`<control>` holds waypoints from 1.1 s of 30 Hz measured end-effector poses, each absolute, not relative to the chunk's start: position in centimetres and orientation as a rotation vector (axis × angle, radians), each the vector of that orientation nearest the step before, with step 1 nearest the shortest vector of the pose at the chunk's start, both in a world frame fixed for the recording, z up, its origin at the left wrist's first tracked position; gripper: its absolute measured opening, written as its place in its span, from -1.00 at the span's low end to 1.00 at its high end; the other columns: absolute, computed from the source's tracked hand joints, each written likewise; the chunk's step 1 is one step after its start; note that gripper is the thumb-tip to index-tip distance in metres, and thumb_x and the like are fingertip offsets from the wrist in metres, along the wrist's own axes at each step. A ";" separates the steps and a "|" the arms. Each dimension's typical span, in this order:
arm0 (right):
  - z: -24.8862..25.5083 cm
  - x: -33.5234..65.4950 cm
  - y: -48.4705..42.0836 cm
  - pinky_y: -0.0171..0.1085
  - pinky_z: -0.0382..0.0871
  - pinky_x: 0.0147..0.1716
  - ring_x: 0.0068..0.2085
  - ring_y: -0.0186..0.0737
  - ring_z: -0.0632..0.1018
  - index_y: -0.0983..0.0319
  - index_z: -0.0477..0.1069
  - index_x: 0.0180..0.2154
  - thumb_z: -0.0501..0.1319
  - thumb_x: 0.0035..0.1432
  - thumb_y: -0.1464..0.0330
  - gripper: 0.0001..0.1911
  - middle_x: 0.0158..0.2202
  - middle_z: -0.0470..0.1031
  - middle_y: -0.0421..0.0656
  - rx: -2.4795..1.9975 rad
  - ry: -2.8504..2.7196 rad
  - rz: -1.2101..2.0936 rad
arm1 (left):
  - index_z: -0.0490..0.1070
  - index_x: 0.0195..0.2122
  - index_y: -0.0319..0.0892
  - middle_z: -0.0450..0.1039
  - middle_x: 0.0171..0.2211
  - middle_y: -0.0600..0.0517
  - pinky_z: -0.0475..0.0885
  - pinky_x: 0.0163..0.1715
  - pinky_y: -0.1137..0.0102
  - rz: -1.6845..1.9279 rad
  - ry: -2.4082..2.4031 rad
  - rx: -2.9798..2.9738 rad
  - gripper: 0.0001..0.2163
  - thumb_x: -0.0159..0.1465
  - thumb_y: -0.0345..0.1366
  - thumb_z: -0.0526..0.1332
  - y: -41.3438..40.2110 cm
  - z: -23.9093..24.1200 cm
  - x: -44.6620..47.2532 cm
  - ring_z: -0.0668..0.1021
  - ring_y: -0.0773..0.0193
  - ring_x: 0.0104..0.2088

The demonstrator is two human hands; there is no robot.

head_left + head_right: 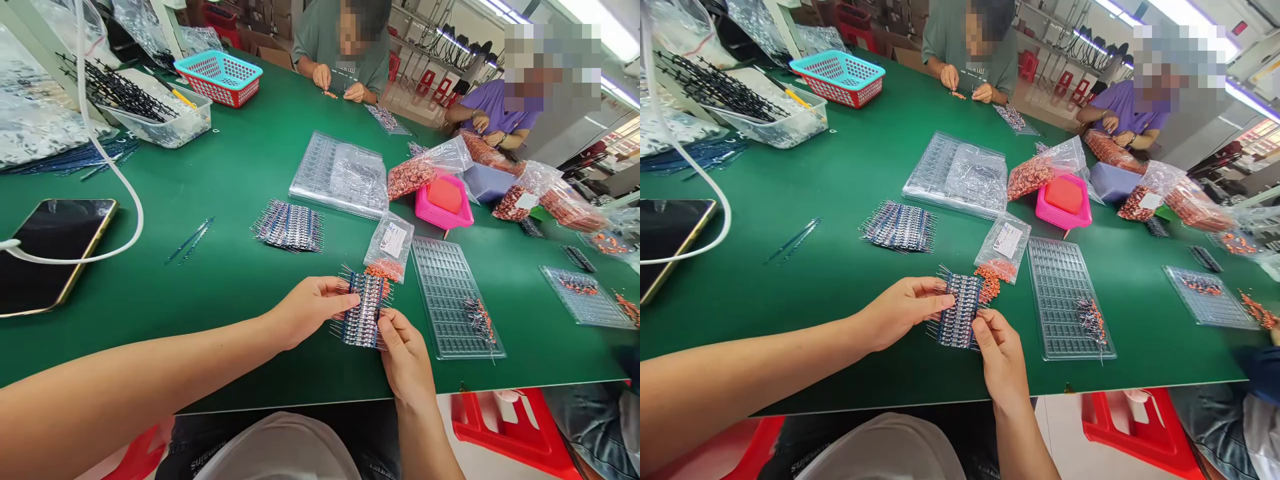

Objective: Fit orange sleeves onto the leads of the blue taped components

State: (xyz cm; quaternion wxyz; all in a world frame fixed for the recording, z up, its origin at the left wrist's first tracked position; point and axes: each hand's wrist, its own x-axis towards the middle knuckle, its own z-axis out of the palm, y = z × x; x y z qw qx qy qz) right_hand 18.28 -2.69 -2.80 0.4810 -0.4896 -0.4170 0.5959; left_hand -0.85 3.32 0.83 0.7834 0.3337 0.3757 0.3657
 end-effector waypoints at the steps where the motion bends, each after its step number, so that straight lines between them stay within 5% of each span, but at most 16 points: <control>1: -2.9 18.4 -2.7 -0.22 0.36 -0.23 -0.24 -0.15 0.51 0.11 0.53 -0.14 0.27 0.28 0.15 -0.78 -0.22 0.57 -0.16 -1.210 -1.012 1.447 | 0.59 -0.34 -0.23 0.59 -0.38 0.07 0.41 -0.27 0.40 0.788 0.800 0.715 -0.82 0.07 -0.28 0.46 3.3 0.8 -0.9 0.52 0.33 -0.37; 6: -3.4 18.6 -2.6 -0.26 0.33 -0.26 -0.30 -0.22 0.45 0.14 0.50 -0.23 0.29 0.26 0.15 -0.80 -0.29 0.52 -0.20 -1.238 -0.970 1.324 | 0.58 -0.28 -0.22 0.62 -0.33 0.05 0.44 -0.12 0.34 0.702 0.741 0.732 -0.73 -0.02 -0.34 0.52 3.2 0.8 -0.7 0.58 0.25 -0.23; 33: -3.2 18.5 -2.4 -0.32 0.29 -0.41 -0.40 -0.30 0.38 0.18 0.53 -0.19 0.22 0.32 0.15 -0.75 -0.35 0.46 -0.21 -1.199 -1.053 1.385 | 0.58 -0.38 -0.30 0.59 -0.44 0.00 0.47 -0.30 0.35 0.640 0.681 0.799 -0.78 0.02 -0.25 0.45 2.6 -0.6 -0.2 0.61 0.21 -0.36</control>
